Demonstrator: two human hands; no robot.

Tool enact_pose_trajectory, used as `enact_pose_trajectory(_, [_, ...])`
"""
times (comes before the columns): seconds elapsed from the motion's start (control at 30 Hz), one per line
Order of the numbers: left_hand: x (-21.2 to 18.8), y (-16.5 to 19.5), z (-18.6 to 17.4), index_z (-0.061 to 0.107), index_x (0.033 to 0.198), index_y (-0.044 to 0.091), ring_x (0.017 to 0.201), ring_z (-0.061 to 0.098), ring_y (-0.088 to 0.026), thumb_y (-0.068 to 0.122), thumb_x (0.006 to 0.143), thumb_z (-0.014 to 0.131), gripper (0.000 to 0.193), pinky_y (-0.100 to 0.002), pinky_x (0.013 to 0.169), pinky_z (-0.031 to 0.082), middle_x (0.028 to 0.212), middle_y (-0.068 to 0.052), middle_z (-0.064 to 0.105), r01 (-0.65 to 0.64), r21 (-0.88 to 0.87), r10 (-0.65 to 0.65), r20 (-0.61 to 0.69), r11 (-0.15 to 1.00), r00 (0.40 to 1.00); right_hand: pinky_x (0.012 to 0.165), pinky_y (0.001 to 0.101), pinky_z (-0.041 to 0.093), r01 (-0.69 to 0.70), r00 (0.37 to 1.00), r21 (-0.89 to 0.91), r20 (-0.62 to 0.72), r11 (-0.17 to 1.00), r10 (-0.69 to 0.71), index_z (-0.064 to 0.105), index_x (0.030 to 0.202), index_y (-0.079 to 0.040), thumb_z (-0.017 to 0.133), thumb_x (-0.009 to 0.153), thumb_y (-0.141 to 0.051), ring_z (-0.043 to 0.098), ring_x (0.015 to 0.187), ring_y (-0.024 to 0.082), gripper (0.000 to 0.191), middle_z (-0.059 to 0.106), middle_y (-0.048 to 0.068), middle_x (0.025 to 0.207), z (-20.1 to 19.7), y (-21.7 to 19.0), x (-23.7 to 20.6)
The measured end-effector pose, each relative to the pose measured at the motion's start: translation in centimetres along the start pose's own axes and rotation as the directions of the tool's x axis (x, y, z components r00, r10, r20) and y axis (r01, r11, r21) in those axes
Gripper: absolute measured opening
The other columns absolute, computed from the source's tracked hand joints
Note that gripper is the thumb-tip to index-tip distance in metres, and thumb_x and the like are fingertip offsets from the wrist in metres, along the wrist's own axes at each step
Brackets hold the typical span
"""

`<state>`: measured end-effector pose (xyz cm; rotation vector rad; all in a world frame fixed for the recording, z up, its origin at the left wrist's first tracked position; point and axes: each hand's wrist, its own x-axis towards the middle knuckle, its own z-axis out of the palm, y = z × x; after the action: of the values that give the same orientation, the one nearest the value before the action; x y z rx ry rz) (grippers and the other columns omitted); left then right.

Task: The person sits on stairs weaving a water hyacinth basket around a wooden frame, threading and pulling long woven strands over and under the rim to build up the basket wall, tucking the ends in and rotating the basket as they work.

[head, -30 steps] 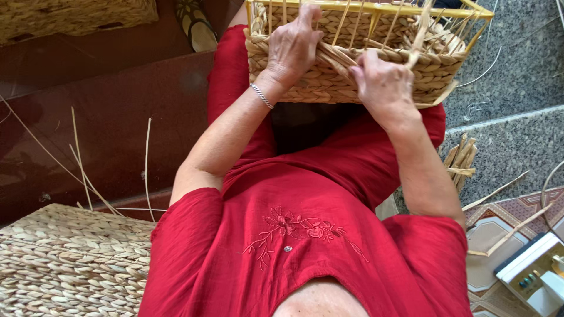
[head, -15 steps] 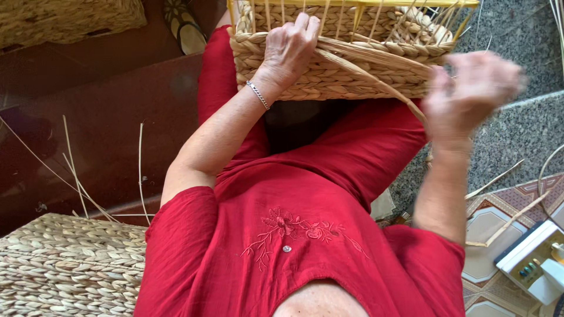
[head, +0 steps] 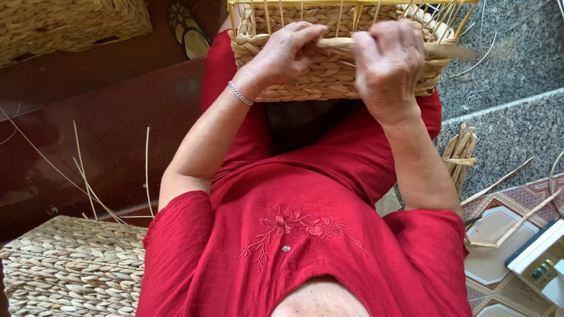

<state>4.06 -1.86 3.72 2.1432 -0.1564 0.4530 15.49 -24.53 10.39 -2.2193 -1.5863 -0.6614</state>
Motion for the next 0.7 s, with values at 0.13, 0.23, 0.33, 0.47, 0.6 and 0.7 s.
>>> enact_pose_trajectory(0.13, [1.0,0.9,0.4,0.067,0.104,0.006,0.103,0.065,-0.032,0.015,0.081,0.082,0.029,-0.042,0.089,0.054,0.105,-0.011,0.067,0.135,0.128,-0.148,0.098,0.982,0.984,0.077,0.0372,0.046,-0.01,1.0,0.088,0.012,0.996,0.009,0.071,0.094,-0.013,0.082,0.102,-0.011,0.059,0.086,0.019,0.014,0.064,0.003,0.09,0.8,1.7,2.5])
enact_pose_trajectory(0.23, [1.7,1.6,1.4,0.064,0.106,0.01,0.101,0.065,-0.028,0.022,0.092,0.082,0.026,-0.042,0.087,0.054,0.102,-0.007,0.068,0.28,0.2,-0.298,0.067,0.939,0.952,0.079,0.0348,0.046,-0.161,0.981,0.171,0.138,0.972,0.138,0.073,0.094,-0.014,0.079,0.103,-0.01,0.063,0.088,0.016,0.012,0.068,0.002,0.089,1.3,4.5,2.8])
enact_pose_trajectory(0.33, [1.5,2.0,2.2,0.058,0.124,0.007,0.102,0.062,-0.031,0.006,0.096,0.072,0.031,-0.045,0.088,0.053,0.109,-0.01,0.066,0.163,0.179,-0.137,-0.146,0.97,0.98,0.072,0.0338,0.045,-0.213,0.944,0.078,0.273,0.974,0.185,0.074,0.098,-0.014,0.079,0.102,-0.013,0.063,0.082,0.015,0.007,0.071,0.002,0.091,2.6,5.3,1.6])
enact_pose_trajectory(0.47, [0.3,1.8,2.2,0.055,0.121,0.003,0.108,0.062,-0.033,-0.003,0.087,0.068,0.037,-0.044,0.09,0.055,0.12,-0.015,0.062,-0.018,0.293,0.07,-0.167,0.956,0.983,0.068,0.034,0.044,-0.112,0.952,0.187,0.301,0.976,0.052,0.073,0.104,-0.011,0.081,0.103,-0.022,0.063,0.078,0.015,0.014,0.072,0.003,0.096,4.7,4.0,0.3])
enact_pose_trajectory(0.6, [-0.5,1.7,1.8,0.051,0.105,0.004,0.109,0.065,-0.03,-0.005,0.091,0.068,0.023,-0.039,0.089,0.058,0.13,-0.017,0.061,-0.129,0.406,0.185,-0.101,0.904,0.977,0.07,0.0379,0.046,-0.157,0.975,0.12,0.179,0.98,0.134,0.066,0.091,-0.013,0.089,0.097,-0.038,0.066,0.074,0.019,0.034,0.069,0.003,0.083,6.8,2.6,0.9])
enact_pose_trajectory(0.7, [-0.6,1.8,1.7,0.05,0.105,0.003,0.11,0.067,-0.031,-0.001,0.093,0.066,0.021,-0.04,0.091,0.059,0.127,-0.016,0.06,-0.203,0.388,0.265,-0.111,0.899,0.958,0.063,0.0379,0.048,-0.205,0.962,0.078,0.198,0.976,0.186,0.065,0.088,-0.011,0.089,0.093,-0.041,0.066,0.068,0.02,0.039,0.068,0.003,0.078,7.4,2.2,1.2])
